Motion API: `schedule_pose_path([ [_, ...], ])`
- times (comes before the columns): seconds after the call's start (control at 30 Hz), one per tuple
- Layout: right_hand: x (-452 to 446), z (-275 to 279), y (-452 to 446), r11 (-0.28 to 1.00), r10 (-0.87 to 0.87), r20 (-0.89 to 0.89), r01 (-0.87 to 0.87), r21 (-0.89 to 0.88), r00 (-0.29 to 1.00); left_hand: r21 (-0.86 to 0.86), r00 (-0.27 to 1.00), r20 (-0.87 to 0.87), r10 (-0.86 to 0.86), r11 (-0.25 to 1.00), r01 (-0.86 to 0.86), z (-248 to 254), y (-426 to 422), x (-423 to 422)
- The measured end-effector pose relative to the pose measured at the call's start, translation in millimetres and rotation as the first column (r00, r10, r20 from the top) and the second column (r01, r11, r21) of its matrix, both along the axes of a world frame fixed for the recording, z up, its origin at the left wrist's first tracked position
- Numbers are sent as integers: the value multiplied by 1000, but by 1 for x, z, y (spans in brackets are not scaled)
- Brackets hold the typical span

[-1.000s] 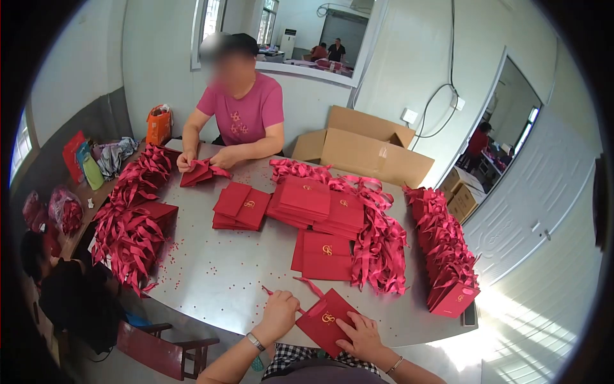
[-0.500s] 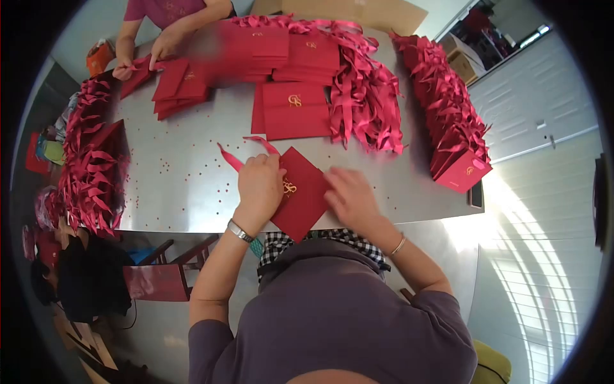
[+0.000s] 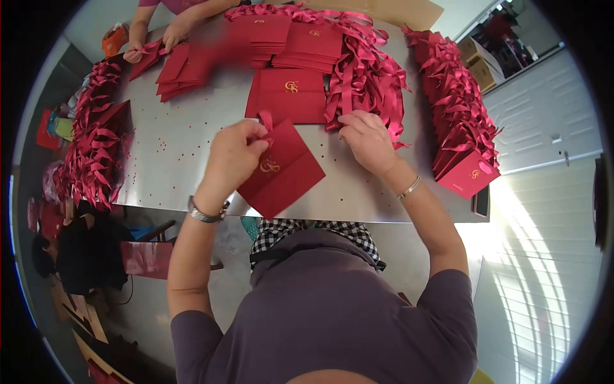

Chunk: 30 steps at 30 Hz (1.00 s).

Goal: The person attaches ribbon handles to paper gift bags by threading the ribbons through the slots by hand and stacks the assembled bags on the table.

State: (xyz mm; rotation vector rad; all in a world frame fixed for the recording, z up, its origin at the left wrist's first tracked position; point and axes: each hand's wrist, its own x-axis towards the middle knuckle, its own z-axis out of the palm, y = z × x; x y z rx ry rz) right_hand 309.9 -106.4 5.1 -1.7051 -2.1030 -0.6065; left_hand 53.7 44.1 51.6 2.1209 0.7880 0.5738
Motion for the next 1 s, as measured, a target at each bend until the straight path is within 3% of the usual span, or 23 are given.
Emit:
schedule_pose_path([
  [0.13, -13, 8, -3, 1000, -14, -114, 16, 21, 993, 7, 966, 196, -169, 985, 171, 38, 3, -7],
  [0.2, -6, -9, -4, 995, -73, 94, 79, -63, 993, -57, 948, 236, -213, 971, 232, 27, 13, -14],
  [0.27, 1, -18, -8, 987, -70, 30, 73, -142, 997, -193, 914, 344, -213, 937, 290, 21, 19, -27],
  [0.4, 3, -19, -7, 987, -54, -53, 45, -151, 997, -136, 928, 298, -223, 953, 272, -30, 51, -80],
  [0.47, 2, -15, -8, 985, -21, -20, 17, -174, 1000, -35, 997, 76, 3, 999, 0, -55, 60, -104],
  [0.5, 1, -11, -8, 983, 3, -8, -4, -186, 1000, -81, 980, 103, 172, 983, -164, -74, 73, -118],
  [0.57, 2, -3, -7, 978, 16, 42, -7, -211, 999, 30, 820, 132, 558, 824, -566, -92, 90, -140],
  [0.6, 1, 3, -5, 979, 34, 111, -11, -203, 993, 50, 716, 123, 687, 716, -696, -71, 80, -135],
  [0.67, 5, 8, -3, 979, 50, 208, -7, -202, 977, 162, 796, 209, 567, 783, -601, -56, 59, -115],
  [0.7, 8, 9, -3, 977, 37, 219, 11, -214, 975, 257, 888, 284, 362, 863, -434, -54, 47, -98],
  [0.73, 12, 10, -1, 959, 27, 230, 39, -279, 973, 217, 944, 199, 264, 928, -305, -46, 29, -78],
  [0.8, 21, 8, 2, 945, 15, 213, 56, -322, 977, 518, 985, -26, 168, 846, -131, -51, 17, -46],
  [0.83, 21, 10, 0, 963, 15, 166, 31, -267, 986, 467, 973, -135, 189, 878, -105, -53, 13, -35],
  [0.9, 10, 18, -2, 994, 32, 13, -30, -102, 999, 477, 971, -156, 179, 875, -85, -53, 8, -22],
  [0.93, 3, 22, -6, 994, 27, 12, -26, -104, 1000, 495, 960, -197, 199, 865, -78, -53, 7, -22],
  [1.0, -17, 21, -13, 989, 97, -233, -120, -84, 968, 409, 966, -173, 193, 906, -108, -55, 1, -17],
])
